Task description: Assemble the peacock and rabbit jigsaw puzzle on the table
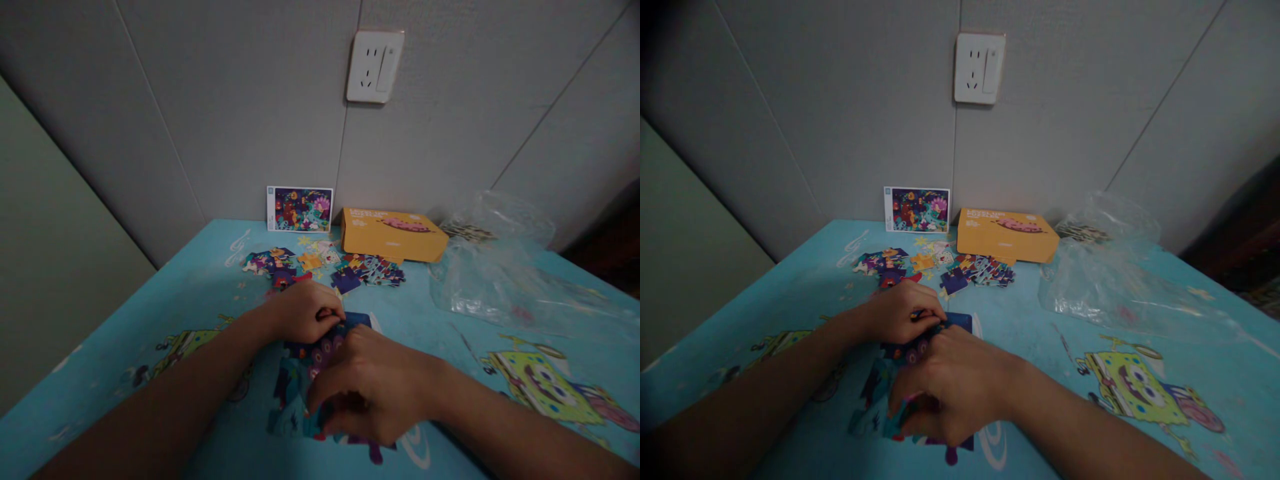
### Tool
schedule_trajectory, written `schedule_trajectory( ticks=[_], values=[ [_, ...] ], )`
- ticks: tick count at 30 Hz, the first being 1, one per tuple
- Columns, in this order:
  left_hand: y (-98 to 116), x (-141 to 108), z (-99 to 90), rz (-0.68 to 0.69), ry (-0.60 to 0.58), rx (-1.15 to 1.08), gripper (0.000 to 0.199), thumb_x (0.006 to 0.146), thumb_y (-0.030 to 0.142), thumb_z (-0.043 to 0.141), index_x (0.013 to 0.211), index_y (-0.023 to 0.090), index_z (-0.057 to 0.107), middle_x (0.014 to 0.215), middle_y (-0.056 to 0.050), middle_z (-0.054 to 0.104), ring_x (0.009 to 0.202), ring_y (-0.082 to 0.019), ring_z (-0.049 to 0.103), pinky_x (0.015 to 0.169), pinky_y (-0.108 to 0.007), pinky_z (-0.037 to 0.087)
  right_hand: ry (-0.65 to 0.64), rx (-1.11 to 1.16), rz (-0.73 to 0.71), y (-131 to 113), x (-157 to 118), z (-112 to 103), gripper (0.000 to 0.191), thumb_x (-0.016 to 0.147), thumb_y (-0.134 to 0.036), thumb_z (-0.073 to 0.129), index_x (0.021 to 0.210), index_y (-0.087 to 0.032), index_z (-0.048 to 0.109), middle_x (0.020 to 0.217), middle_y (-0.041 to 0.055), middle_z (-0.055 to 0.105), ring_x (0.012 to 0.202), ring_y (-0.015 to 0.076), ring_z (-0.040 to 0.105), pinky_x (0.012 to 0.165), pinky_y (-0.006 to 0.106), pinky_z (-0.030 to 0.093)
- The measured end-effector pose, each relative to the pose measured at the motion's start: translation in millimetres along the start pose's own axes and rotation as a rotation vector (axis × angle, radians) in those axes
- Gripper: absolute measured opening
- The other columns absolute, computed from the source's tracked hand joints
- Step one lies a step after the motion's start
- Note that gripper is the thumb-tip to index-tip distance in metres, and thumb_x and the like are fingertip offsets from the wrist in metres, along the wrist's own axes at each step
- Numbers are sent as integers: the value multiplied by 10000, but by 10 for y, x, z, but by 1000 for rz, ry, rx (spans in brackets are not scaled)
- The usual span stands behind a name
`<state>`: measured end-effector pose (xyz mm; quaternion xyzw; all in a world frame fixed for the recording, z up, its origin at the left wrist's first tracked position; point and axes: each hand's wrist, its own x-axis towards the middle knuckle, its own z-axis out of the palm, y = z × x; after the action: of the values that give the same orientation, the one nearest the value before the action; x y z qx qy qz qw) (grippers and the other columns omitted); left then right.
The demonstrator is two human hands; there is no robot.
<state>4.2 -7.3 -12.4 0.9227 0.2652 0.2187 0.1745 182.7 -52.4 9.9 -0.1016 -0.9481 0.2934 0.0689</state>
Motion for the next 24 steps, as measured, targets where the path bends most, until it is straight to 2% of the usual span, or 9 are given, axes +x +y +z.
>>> schedule_trajectory(
  ticks=[13,14,16,18,20,22,24],
  values=[
    [-5,13,-4,57,90,66,144,822,128,554,798,158,693,747,-41,677,704,-140,604,694,-251,468,58,-44,81,20,-5,-40,123,712,-297,710,786,-210,664,569,-52,615,546,95,554,496,203,314],
    [-25,14,-12,54,122,83,148,835,142,551,800,161,693,742,-40,675,707,-141,603,702,-256,468,73,-34,80,51,-19,-60,117,715,-294,707,784,-209,667,571,-53,609,539,89,545,497,202,314],
    [-93,9,-50,-8,259,153,167,864,183,538,808,172,695,757,-42,678,744,-154,603,742,-282,471,145,-15,91,151,-61,-114,104,751,-303,674,769,-201,676,571,-51,590,510,74,511,507,201,320],
    [-190,-10,-117,-184,497,274,197,885,228,516,823,184,698,813,-51,686,825,-185,600,818,-338,464,338,-59,236,292,-118,-182,214,839,-349,581,755,-178,678,512,-47,518,452,70,442,487,215,297],
    [-301,-42,-197,-494,709,421,212,873,251,507,898,195,710,889,-70,679,917,-235,583,887,-412,440,554,-149,442,443,-175,-247,300,870,-370,529,684,-164,643,474,-48,446,431,72,379,474,235,258],
    [-407,-80,-266,-851,809,531,273,829,289,542,1035,212,705,1026,-112,649,1044,-306,541,919,-479,415,713,-194,577,566,-217,-293,323,869,-372,515,642,-165,615,465,-48,410,432,76,340,473,247,240],
    [-493,-118,-311,-1099,741,531,387,815,385,555,1146,222,674,1148,-158,606,1135,-370,490,919,-534,401,763,-199,628,634,-233,-309,326,858,-388,516,630,-170,601,463,-45,402,442,83,332,476,256,234]
  ],
)
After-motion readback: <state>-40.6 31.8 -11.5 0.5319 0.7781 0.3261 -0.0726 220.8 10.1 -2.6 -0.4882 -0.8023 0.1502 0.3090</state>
